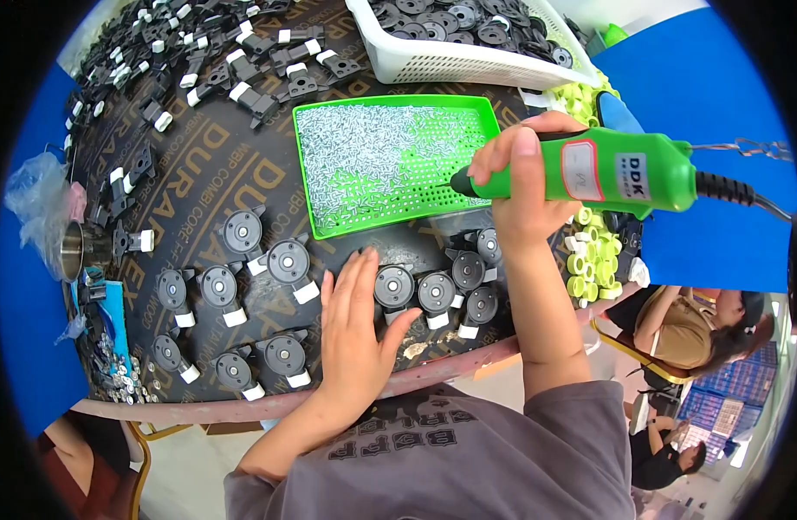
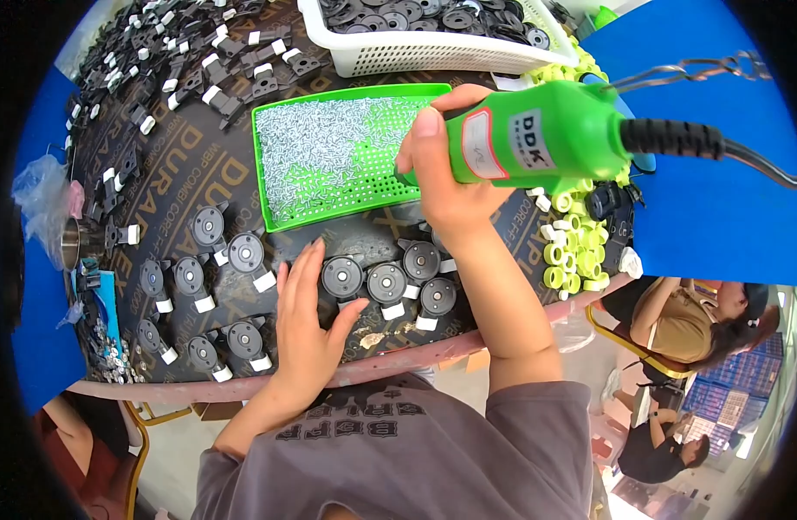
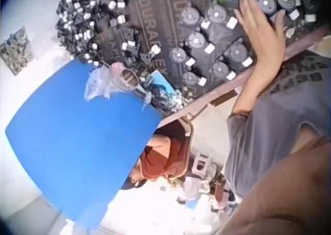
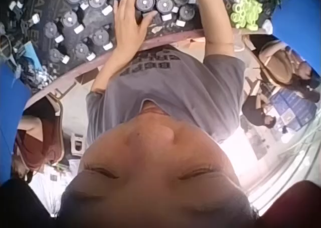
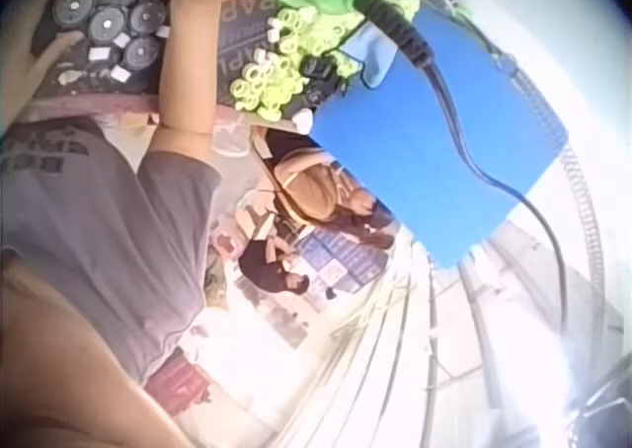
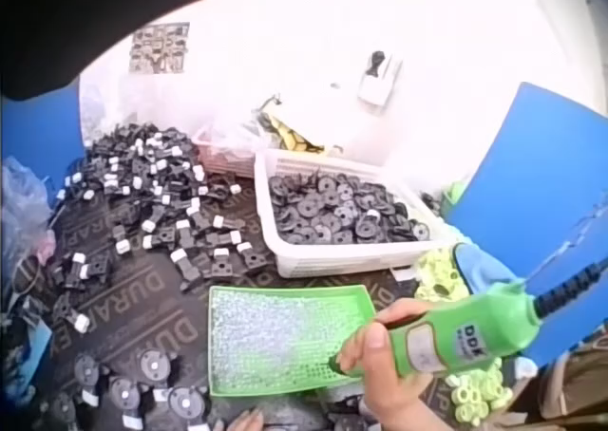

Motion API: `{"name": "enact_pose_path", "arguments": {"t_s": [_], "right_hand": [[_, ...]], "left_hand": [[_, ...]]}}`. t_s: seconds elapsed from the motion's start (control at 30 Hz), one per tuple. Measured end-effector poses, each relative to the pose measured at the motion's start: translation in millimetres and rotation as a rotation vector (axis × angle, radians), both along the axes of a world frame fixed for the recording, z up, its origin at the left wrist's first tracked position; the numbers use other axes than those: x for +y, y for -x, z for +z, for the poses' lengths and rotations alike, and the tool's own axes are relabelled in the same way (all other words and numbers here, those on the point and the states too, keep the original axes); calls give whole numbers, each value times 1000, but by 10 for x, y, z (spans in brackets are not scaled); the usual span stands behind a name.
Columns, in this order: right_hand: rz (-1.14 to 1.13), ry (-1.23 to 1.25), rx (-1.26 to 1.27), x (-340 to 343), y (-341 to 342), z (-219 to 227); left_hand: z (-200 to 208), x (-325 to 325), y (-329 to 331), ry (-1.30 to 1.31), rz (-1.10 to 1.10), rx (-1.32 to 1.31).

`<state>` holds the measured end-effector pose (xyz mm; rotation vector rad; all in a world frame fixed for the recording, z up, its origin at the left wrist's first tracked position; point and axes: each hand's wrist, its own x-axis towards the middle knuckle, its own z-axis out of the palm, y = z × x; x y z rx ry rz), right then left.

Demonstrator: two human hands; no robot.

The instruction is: Assembling small motor components and fastening them with an electric screwdriver.

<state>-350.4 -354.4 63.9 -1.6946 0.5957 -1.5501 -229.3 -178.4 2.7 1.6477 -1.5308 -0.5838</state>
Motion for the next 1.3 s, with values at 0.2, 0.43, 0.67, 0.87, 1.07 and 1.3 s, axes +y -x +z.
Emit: {"name": "enact_pose_path", "arguments": {"t_s": [0.2, 0.43, 0.67, 0.87, 1.07, 1.3], "right_hand": [[0, -2, 7, -6, -16, -19], [-4, -1, 21, -8, 16, -31], [158, -12, -21, 580, 49, 468], [359, -59, 219, 977, -45, 430], [477, -51, 207, 838, -93, 278], [438, -123, 263, 809, -159, 276]], "left_hand": [[-26, 22, -28, 1, 4, -14], [-29, 18, -14, 14, 15, -11], [-31, 15, -17, 43, 42, -20], [0, 8, -41, 40, 34, -11], [-8, 20, -50, -8, 20, 5], [23, -2, -53, -20, -3, 16]]}}
